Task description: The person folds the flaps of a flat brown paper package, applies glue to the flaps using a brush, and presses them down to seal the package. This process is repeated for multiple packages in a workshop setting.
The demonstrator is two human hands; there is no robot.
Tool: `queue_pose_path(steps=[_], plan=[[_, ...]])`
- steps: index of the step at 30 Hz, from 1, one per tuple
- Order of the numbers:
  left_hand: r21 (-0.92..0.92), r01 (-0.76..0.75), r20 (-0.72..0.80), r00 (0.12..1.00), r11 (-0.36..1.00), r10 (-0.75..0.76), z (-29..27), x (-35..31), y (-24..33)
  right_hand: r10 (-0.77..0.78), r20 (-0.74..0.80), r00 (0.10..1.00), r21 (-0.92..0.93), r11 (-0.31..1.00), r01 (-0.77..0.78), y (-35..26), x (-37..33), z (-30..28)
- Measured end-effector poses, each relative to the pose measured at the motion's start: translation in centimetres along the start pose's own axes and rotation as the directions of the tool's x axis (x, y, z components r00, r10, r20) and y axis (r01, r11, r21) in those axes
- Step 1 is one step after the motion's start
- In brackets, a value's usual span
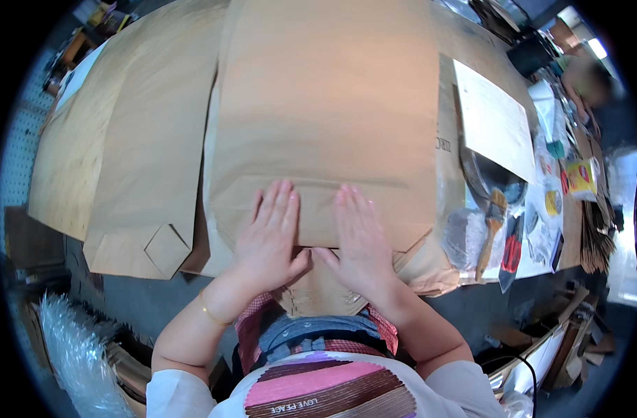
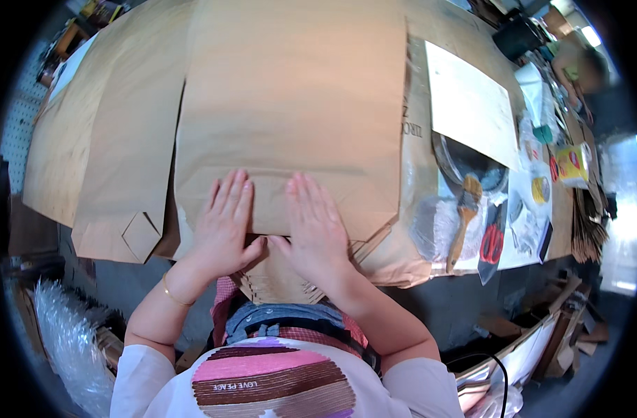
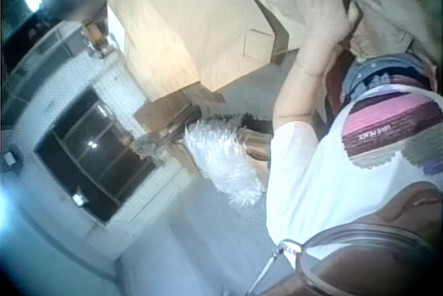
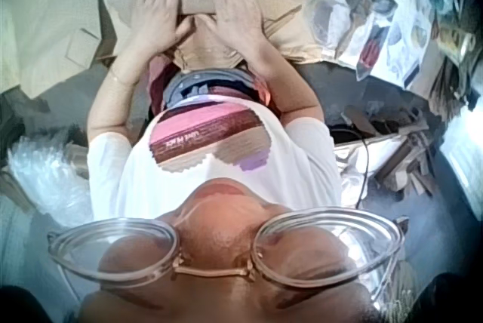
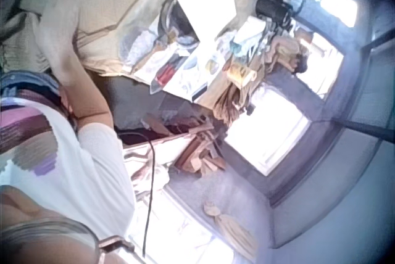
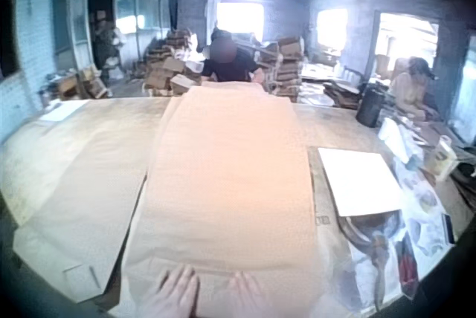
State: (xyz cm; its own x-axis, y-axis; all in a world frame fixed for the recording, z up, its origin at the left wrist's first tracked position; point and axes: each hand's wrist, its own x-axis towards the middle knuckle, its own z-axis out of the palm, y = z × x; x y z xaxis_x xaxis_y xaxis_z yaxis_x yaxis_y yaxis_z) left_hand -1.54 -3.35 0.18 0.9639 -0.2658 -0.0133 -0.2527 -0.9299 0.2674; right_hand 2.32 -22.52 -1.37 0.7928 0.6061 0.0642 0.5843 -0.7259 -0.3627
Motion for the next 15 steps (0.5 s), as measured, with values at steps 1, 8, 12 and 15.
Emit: queue_pose_path(steps=[1,8,12,15], plan=[[-0.001,0.041,-0.005,0.999,0.999,-0.041,-0.3,-1.0,-0.8,-0.009,-0.025,1.0,0.0,1.0,0.009,0.2,-0.2,-0.1],[0.174,0.322,-0.019,0.946,0.931,-0.324,-1.7,-1.6,-3.7,-0.002,-0.061,0.998,-0.054,0.999,-0.001,0.1,-0.5,0.2],[0.248,0.231,-0.076,0.973,0.941,-0.218,-4.4,0.0,-0.8,0.036,-0.002,0.999,-0.093,0.995,-0.036,0.5,-0.8,0.0],[0.062,-0.06,0.058,0.997,0.996,0.057,-2.6,0.3,1.3,0.02,-0.076,0.997,-0.036,0.999,-0.022,0.9,-1.3,-0.6]])
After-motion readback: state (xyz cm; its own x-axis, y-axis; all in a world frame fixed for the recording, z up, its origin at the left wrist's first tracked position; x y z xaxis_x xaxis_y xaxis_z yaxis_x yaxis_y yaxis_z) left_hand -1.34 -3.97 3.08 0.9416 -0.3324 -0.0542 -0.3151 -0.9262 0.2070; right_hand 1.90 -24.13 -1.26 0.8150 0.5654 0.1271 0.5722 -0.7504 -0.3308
